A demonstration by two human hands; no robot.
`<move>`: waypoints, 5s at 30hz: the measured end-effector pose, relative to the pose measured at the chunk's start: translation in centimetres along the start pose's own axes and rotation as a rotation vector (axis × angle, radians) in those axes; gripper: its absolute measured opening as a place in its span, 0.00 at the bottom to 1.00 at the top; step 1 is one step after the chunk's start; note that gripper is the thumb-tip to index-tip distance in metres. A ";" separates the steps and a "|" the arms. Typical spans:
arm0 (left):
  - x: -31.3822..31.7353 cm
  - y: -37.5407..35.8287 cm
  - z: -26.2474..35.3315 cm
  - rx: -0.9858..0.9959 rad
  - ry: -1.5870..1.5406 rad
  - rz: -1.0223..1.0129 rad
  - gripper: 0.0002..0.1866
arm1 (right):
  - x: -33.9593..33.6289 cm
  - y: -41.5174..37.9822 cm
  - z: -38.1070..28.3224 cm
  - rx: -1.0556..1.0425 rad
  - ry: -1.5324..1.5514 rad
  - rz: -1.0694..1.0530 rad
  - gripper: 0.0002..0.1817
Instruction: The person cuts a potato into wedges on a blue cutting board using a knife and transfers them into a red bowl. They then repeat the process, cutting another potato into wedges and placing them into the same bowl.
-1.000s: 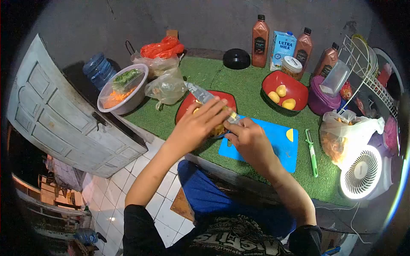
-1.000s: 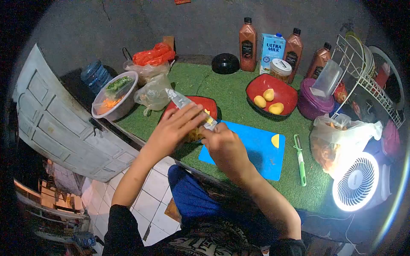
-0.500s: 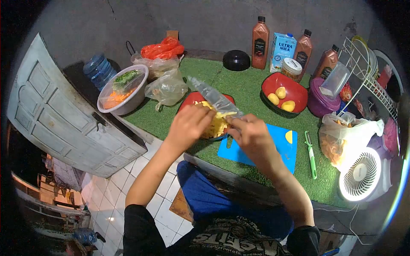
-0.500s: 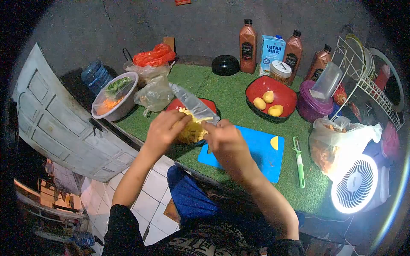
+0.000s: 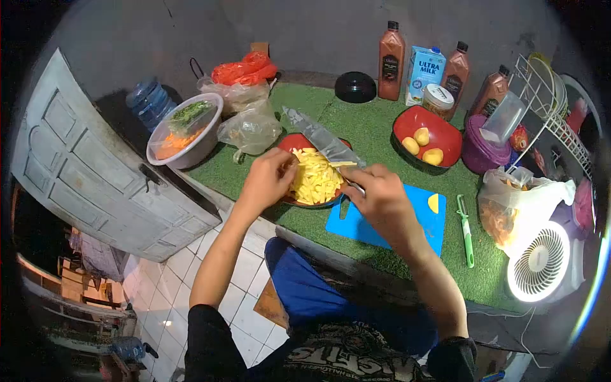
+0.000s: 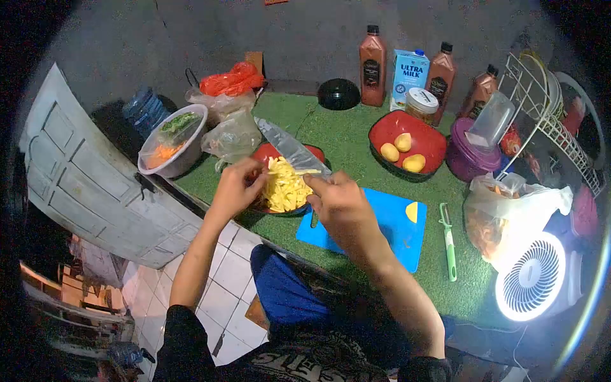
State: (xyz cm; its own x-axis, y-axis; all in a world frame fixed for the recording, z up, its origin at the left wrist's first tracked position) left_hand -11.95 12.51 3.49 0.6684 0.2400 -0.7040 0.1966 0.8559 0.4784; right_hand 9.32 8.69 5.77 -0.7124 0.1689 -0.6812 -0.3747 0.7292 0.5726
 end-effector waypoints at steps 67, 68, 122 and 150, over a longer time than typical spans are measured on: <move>25.1 4.3 18.8 0.423 -0.204 -0.603 0.22 | -18.5 -27.3 6.2 1.007 0.254 0.491 0.26; 25.0 4.4 18.7 0.410 -0.166 -0.576 0.21 | -18.2 -26.7 6.1 1.003 0.243 0.458 0.26; 16.9 -3.6 10.4 0.037 -0.328 -0.133 0.20 | -2.3 -13.1 4.4 0.712 -0.501 -0.587 0.45; 16.2 -3.6 10.1 0.047 -0.404 -0.040 0.20 | -1.5 -8.4 6.1 0.580 -0.435 -0.461 0.44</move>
State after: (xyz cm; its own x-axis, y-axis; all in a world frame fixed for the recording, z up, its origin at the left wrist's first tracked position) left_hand 5.39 8.65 -4.32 0.8857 -0.0003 -0.4643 0.2545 0.8368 0.4849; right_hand 17.15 6.34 -0.85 -0.2279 -0.0749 -0.9708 -0.1234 0.9912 -0.0476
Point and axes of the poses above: each hand's wrist, its own y-axis towards the middle knuckle, its own x-axis out of the palm, z = x × y, the point moved 9 cm from there along y, towards the middle knuckle, and after that the axes turned 5 degrees about -y, right-handed, at the moved point
